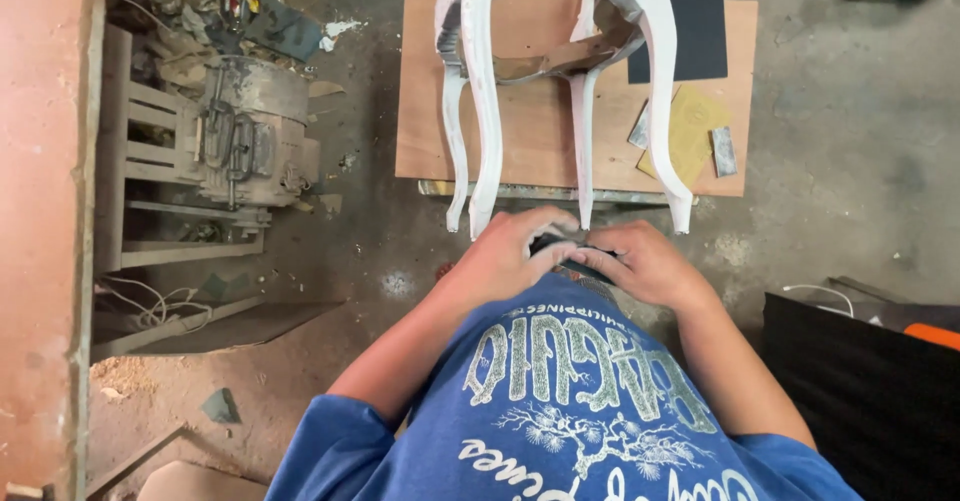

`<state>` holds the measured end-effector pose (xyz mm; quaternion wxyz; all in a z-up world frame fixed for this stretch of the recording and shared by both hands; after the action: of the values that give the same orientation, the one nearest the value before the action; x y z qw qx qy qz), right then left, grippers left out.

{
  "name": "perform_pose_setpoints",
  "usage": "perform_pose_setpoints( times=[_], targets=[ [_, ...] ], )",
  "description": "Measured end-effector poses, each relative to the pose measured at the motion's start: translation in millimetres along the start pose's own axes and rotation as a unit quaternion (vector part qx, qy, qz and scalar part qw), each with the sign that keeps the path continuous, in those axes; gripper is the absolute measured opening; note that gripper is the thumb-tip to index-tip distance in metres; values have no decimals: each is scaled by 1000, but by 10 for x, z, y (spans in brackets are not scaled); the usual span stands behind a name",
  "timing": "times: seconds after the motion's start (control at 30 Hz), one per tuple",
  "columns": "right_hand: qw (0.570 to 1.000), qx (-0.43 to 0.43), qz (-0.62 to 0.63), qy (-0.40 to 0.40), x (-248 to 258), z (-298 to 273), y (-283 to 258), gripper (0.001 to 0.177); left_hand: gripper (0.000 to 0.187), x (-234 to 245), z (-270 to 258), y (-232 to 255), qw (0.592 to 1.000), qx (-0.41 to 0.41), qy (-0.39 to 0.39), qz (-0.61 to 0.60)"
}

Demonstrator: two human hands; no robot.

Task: The person sands the legs of a white wooden chair using a sanding block. They switch between different sanding blocks and continue sanding various parts of the chair legs.

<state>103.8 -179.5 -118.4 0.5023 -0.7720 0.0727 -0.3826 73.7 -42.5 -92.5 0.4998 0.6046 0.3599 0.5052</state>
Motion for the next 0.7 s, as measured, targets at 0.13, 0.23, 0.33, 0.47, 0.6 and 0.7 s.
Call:
perform_pose_setpoints(
  times=[0.13,0.23,0.33,0.47,0.6,0.7],
  targets=[
    [998,0,49,-37,66,30,87,28,18,-151,-158,-147,996,51,-54,-40],
    [989,-27,114,-88,131,8,-33,14,22,-183,-245,-318,975,95,2,-201],
    [978,-50,163,-117,58,-49,295,17,29,-244,-288,-321,972,113,-14,-203],
    [994,-34,75,-69,81,-18,303,20,28,-277,-289,-420,986,123,1,-109],
    [981,165,-100,3,102,-42,-121,42,30,-386,-233,-593,974,161,72,-144],
    [962,225,-148,35,-307,-50,537,27,32,-478,-145,-628,964,196,93,-156]
  ],
)
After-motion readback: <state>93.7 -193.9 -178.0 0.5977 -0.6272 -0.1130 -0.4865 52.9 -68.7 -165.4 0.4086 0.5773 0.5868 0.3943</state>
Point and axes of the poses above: each hand's wrist, its own z-axis towards the middle knuckle, its own x-axis out of the back of the hand, y = z × x, the point moved 9 cm from there along z, towards the middle knuckle, and after that the axes turned 4 degrees about -x, right-handed, at the moved point
